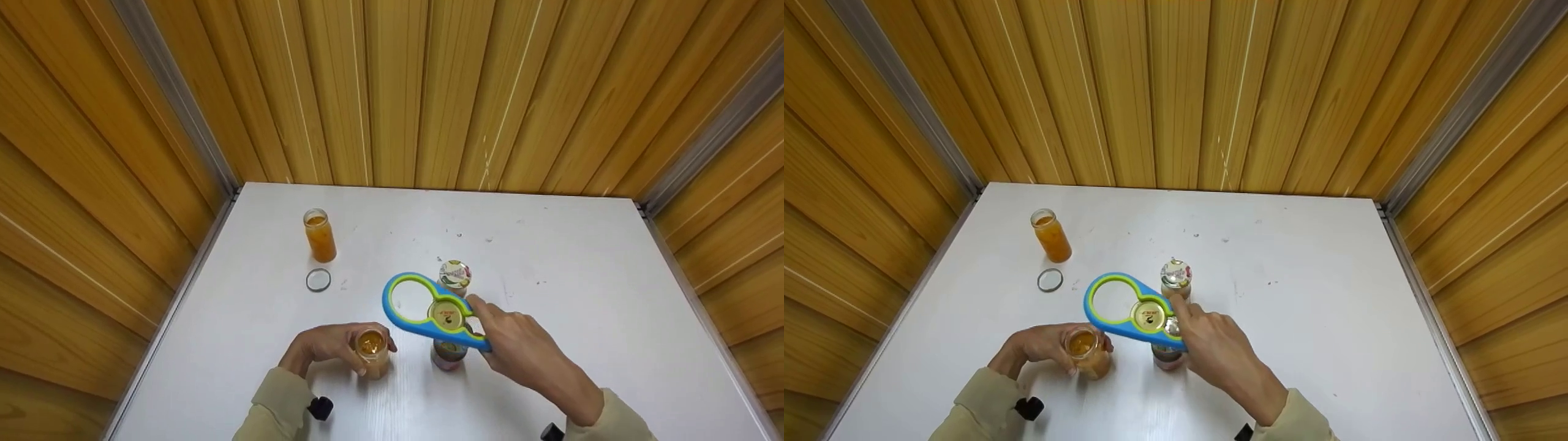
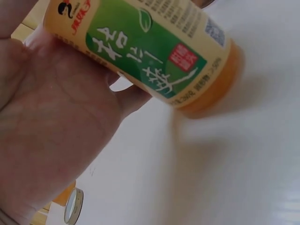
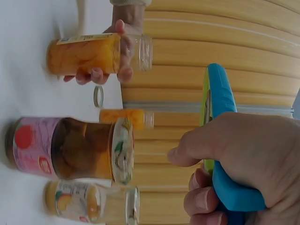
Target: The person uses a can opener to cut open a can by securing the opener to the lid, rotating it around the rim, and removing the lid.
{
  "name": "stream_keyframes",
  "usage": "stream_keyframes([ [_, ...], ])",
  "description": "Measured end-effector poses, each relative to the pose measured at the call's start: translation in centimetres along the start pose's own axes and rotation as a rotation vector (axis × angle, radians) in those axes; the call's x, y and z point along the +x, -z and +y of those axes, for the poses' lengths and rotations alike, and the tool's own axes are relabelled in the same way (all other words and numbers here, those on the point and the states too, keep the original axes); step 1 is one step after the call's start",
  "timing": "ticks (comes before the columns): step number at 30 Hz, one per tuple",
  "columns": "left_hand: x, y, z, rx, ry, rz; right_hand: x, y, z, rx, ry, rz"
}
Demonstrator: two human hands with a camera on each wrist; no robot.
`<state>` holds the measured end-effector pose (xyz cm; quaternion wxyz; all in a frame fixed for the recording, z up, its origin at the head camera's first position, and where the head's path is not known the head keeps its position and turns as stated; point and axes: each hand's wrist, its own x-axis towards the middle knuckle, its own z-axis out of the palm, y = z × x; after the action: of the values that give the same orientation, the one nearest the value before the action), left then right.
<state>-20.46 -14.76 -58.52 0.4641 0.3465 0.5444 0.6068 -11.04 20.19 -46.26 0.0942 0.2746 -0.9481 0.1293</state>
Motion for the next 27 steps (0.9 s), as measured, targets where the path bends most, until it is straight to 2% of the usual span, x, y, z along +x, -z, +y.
stream_keyframes([
  [6,-0.1,1.0,0.4,0.079,-0.014,0.098,-1.0,0.6,1.9,-0.04,-0.023,0.047],
  [11,0.1,1.3,0.6,0.106,-0.007,0.206,-2.0,1.0,3.3,-0.041,-0.114,0.025],
  [19,1.0,2.0,0.8,0.172,0.003,0.423,-3.5,1.7,4.9,-0.024,-0.166,0.046],
  [24,1.6,2.6,0.8,0.162,0.016,0.565,-4.4,2.1,5.7,-0.025,-0.2,0.045],
  [27,1.9,3.0,1.0,0.166,0.038,0.625,-5.0,2.4,6.1,-0.029,-0.221,0.041],
])
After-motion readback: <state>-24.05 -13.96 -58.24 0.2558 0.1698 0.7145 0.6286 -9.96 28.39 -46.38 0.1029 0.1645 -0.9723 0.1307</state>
